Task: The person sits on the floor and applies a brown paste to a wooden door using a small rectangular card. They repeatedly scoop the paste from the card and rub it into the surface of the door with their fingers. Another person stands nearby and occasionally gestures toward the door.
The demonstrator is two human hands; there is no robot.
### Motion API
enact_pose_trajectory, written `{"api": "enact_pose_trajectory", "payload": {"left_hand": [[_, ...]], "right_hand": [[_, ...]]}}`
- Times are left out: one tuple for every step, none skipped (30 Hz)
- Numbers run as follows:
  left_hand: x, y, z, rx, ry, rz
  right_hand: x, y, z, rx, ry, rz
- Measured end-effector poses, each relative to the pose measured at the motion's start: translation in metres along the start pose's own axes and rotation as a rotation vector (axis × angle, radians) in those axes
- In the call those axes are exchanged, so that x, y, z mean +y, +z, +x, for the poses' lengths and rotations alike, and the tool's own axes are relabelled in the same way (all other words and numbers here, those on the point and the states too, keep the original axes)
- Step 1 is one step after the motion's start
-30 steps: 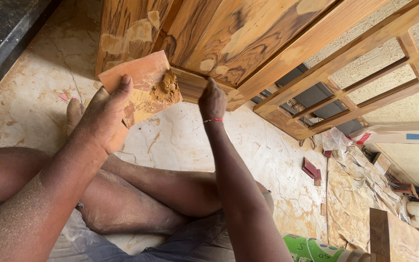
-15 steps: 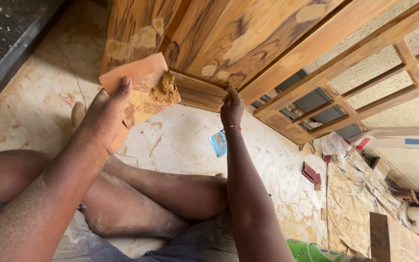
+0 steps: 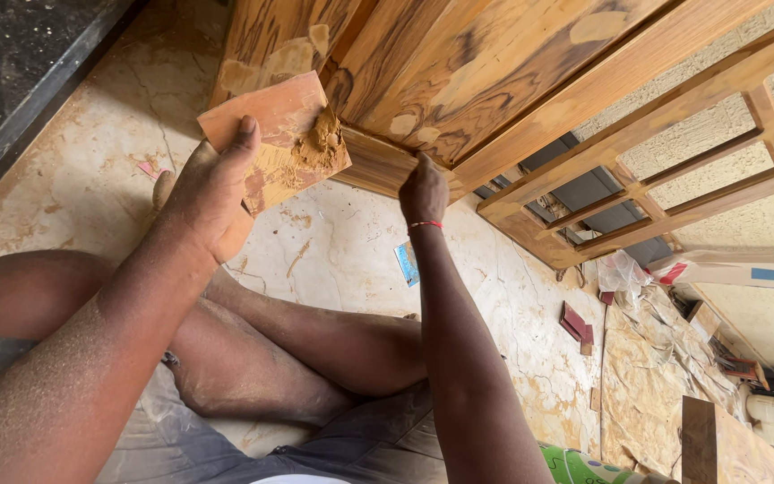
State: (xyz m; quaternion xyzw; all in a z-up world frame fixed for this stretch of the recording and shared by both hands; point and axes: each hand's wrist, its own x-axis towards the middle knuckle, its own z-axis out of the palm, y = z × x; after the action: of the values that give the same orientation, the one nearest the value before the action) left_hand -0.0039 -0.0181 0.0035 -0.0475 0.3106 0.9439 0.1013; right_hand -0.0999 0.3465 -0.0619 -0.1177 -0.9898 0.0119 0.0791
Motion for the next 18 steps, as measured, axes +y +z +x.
{"api": "enact_pose_trajectory", "payload": {"left_hand": [[0.0, -0.001, 0.0, 0.006, -0.002, -0.003], [0.0, -0.001, 0.001, 0.009, -0.004, -0.005], [-0.001, -0.002, 0.002, 0.011, -0.007, -0.008], [-0.002, -0.002, 0.003, 0.012, -0.004, -0.015], [-0.002, -0.004, 0.002, 0.013, -0.001, -0.022], [-0.002, -0.005, 0.002, 0.011, -0.001, -0.028], [-0.003, -0.007, 0.001, 0.011, 0.011, -0.035], [-0.002, -0.008, 0.002, 0.012, 0.028, -0.043], [-0.001, -0.009, 0.003, 0.012, 0.046, -0.052], [0.0, -0.01, 0.005, -0.001, 0.051, -0.069], [0.0, -0.011, 0.008, -0.014, 0.056, -0.087], [-0.004, -0.013, 0.006, -0.02, 0.049, -0.104], [-0.007, -0.014, 0.005, -0.037, 0.06, -0.107], [-0.01, -0.014, 0.006, -0.062, 0.069, -0.104], [-0.013, -0.012, 0.006, -0.087, 0.077, -0.102], [-0.013, -0.01, 0.008, -0.049, 0.051, -0.078], [-0.012, -0.008, 0.009, -0.011, 0.025, -0.053], [-0.013, -0.007, 0.008, 0.032, -0.003, -0.029]], "right_hand": [[-0.009, 0.002, -0.001, 0.02, -0.052, 0.01], [-0.02, 0.006, -0.003, 0.042, -0.103, 0.02], [-0.029, 0.01, -0.004, 0.064, -0.153, 0.031], [-0.034, 0.013, -0.006, 0.141, -0.212, 0.053], [-0.037, 0.016, -0.008, 0.217, -0.271, 0.075], [-0.037, 0.016, -0.011, 0.294, -0.327, 0.095], [-0.033, 0.014, -0.013, 0.268, -0.269, 0.186], [-0.026, 0.01, -0.011, 0.245, -0.216, 0.278], [-0.018, 0.005, -0.01, 0.222, -0.164, 0.37], [-0.006, -0.001, -0.011, 0.186, 0.024, 0.55], [0.007, -0.008, -0.009, 0.146, 0.214, 0.727], [0.02, -0.01, -0.01, 0.146, 0.269, 0.956], [0.034, -0.012, -0.011, 0.147, 0.327, 1.184], [0.046, -0.011, -0.013, 0.156, 0.389, 1.417], [0.056, -0.008, -0.016, 0.137, 0.441, 1.435], [0.06, -0.005, -0.011, 0.12, 0.48, 1.462], [0.063, -0.003, -0.007, 0.102, 0.52, 1.489], [0.065, 0.001, -0.005, 0.102, 0.52, 1.526]]}}
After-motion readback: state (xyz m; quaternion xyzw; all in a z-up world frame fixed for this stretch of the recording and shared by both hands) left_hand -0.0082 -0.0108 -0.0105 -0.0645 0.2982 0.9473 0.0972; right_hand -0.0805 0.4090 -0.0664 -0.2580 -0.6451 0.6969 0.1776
